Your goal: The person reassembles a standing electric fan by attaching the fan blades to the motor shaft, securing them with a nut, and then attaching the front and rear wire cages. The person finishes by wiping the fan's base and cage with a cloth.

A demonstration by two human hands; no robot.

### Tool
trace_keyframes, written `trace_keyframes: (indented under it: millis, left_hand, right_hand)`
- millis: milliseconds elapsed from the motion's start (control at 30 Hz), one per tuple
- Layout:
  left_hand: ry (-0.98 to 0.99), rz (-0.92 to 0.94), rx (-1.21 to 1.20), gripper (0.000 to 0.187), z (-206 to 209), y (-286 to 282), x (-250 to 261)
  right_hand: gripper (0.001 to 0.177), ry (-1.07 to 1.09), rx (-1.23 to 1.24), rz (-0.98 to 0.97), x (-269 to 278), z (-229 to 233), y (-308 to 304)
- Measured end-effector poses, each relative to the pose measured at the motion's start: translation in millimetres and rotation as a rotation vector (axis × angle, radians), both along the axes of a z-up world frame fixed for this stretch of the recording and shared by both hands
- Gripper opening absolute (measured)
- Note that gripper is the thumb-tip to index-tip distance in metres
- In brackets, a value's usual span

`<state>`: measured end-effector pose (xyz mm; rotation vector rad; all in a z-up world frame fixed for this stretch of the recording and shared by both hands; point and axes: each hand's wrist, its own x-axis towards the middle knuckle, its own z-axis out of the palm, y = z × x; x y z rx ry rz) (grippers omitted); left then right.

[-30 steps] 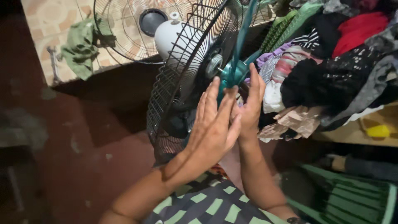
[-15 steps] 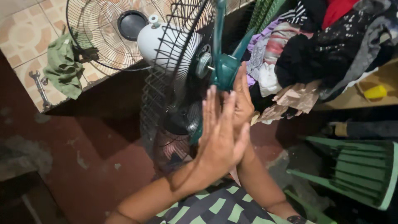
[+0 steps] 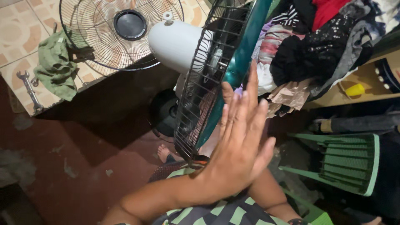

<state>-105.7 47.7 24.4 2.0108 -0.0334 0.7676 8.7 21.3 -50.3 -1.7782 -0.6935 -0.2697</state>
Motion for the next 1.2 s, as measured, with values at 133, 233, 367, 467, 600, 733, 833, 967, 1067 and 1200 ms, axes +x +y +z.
trace_keyframes:
  millis: [133,233,367,467,600,733,833,967,1067,1200]
  left_hand:
    - [-0.080,-0.123,0.026,0.055,36.6,31.0,-29.8]
    - [-0.149,-0.150,0.096,0.043,72.0,52.1,-40.0]
    - [-0.251,-0.210,0.232,0.038,103.6,81.8,-40.5]
    - [-0.342,-0.127,0.390,0.032,111.2,107.3,-42.4]
    - [-0.372,0.032,0.388,0.032,93.8,152.1,-17.5]
    - [-0.195,0.074,-0.394,0.033,42.7,188.9,71.4]
    - [-0.387,-0.378,-0.710,0.040,-2.2,188.6,113.4]
    - [-0.287,-0.172,-0.599,0.043,-43.2,168.3,114.4]
    - [-0.305,0.220,-0.287,0.041,-57.9,187.6,93.5]
    - [-0.290,0.355,-0.365,0.058,-77.1,239.5,113.9]
  right_hand:
    - [0.075,-0.038,0.019,-0.059,4.1,-3.2,0.0]
    - [0.076,0.003,-0.032,-0.105,9.2,-3.0,-0.3]
    - [0.076,0.086,-0.029,-0.119,11.3,-0.8,-0.1]
    - [0.073,0.032,-0.046,-0.127,7.3,0.6,1.5]
    - [0.068,-0.030,-0.102,-0.124,2.0,2.0,1.4]
    - [0.063,0.000,-0.084,-0.091,5.5,3.2,-0.2]
    - [0.063,0.066,0.021,0.018,14.0,5.8,-0.5]
    - [0.066,0.059,-0.033,0.071,20.7,6.7,-6.7]
    - [0.064,0.026,-0.103,0.087,28.0,5.9,-11.6]
    - [0.077,0.364,0.088,0.118,34.8,-8.4,-23.3]
